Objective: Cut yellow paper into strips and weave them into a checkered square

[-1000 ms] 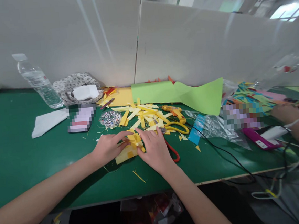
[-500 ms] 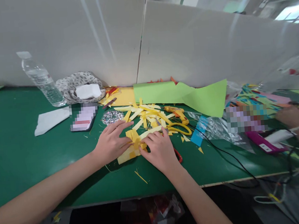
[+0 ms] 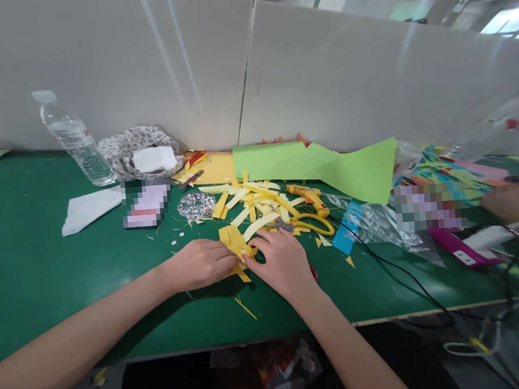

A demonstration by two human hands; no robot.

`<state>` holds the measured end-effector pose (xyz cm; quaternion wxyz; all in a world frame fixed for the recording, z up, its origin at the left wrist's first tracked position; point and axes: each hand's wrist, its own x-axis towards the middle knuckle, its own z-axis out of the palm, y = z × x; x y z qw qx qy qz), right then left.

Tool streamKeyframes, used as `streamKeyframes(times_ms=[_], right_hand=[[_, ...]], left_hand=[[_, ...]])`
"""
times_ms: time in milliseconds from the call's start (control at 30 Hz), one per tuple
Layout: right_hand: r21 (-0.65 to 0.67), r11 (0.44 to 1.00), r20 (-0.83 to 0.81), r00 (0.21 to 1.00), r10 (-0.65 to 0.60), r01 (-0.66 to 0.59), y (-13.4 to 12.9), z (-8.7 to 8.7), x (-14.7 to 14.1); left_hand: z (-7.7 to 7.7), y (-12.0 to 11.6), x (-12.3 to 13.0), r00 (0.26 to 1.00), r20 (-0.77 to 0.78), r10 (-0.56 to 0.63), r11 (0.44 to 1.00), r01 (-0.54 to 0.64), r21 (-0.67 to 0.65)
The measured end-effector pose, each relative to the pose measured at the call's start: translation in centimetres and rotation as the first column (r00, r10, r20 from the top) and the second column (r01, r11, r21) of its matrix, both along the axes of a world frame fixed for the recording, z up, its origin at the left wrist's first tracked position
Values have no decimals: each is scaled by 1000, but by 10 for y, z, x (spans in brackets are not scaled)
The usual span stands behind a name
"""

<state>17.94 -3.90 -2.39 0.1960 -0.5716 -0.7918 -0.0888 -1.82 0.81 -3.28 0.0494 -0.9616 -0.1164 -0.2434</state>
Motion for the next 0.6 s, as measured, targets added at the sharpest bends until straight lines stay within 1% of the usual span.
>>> streamKeyframes(times_ms=[67,200,267,333,433,600], right_hand=[[14,999,-4,999,46,-46,0,0,0],[-2,979,0,979,203,-203,1,0,-2],[-27,971,3,972,237,-237,0,0,-4],[-50,971,3,973,232,-232,0,0,-5],[-81,974,-9,978,210,-210,0,-1,-6],[-138,972,-82,980,182,-192,2,-1,-5]], left_hand=[[-1,0,0,1000,-10,5,1000,-5,7],[0,-1,-1,999,-49,19,1000,-18,25],[1,-2,-1,998,-55,22,998,-19,55],[4,-2,-1,999,-35,25,995,-21,97],[9,-3,-2,999,37,33,985,-39,170],[13,-4,-4,987,142,78,960,-112,258]])
